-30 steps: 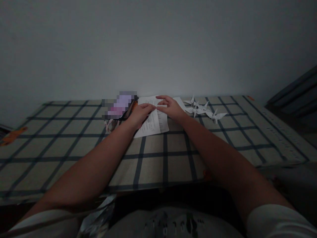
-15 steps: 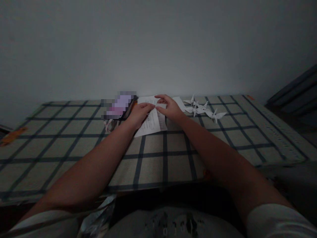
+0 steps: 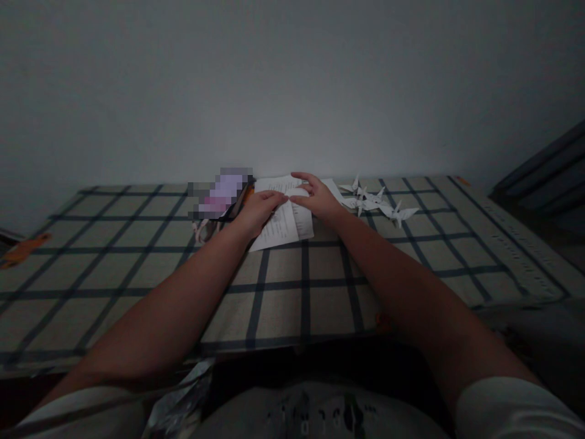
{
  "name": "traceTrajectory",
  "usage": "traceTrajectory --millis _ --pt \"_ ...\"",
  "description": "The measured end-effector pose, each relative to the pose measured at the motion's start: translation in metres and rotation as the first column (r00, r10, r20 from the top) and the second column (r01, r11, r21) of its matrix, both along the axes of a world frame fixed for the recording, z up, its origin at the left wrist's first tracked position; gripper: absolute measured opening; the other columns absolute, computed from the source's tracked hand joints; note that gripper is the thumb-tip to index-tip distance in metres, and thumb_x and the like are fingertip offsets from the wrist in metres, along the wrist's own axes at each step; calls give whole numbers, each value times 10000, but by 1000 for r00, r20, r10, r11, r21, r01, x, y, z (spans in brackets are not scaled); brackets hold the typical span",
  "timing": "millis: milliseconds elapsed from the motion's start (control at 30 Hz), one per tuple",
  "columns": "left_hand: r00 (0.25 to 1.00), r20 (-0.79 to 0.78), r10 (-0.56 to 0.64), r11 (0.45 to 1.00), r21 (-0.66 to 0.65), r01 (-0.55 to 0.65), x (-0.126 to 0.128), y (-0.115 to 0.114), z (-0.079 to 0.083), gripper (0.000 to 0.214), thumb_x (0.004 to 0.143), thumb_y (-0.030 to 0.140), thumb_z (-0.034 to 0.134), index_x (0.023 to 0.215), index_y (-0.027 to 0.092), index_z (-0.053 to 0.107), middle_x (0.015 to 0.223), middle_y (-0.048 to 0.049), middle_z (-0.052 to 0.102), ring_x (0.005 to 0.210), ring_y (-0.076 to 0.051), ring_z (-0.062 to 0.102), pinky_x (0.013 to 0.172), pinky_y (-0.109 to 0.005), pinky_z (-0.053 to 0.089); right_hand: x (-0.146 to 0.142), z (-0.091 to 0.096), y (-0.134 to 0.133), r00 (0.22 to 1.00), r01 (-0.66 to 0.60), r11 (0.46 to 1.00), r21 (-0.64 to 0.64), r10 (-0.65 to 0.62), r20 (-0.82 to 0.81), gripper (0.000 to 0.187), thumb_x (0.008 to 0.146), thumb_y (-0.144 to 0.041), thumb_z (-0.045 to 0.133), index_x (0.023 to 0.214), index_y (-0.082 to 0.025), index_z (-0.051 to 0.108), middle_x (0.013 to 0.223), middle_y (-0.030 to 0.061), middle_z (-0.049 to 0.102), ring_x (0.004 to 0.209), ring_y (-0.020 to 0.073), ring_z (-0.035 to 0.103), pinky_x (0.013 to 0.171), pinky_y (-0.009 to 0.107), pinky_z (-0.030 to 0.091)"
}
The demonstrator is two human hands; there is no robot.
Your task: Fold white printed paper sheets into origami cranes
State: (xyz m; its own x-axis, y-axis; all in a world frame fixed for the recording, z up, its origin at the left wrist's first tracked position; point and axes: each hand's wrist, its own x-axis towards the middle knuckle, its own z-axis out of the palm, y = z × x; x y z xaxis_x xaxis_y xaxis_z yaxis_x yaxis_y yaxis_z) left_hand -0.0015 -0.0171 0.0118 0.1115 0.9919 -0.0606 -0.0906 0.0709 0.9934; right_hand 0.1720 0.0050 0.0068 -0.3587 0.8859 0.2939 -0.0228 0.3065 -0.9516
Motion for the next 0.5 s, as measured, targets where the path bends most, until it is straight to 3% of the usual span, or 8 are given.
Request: traceTrajectory --millis 300,500 --pt "999 -53 5 999 52 -2 0 1 -2 252 636 353 774 755 151 678 640 -16 668 534 -137 590 516 -244 435 0 0 1 999 -32 998 -60 30 -36 651 717 -211 716 1311 -224 449 1032 45 685 882 186 679 878 418 566" --pt "996 -87 12 998 59 -7 -1 2 -3 268 628 361 775 773 151 696 654 -17 676 542 -135 590 512 -241 434 1 -5 6 998 17 995 98 -23 53 566 738 -281 699 1264 -203 507 963 51 674 864 200 665 842 413 565"
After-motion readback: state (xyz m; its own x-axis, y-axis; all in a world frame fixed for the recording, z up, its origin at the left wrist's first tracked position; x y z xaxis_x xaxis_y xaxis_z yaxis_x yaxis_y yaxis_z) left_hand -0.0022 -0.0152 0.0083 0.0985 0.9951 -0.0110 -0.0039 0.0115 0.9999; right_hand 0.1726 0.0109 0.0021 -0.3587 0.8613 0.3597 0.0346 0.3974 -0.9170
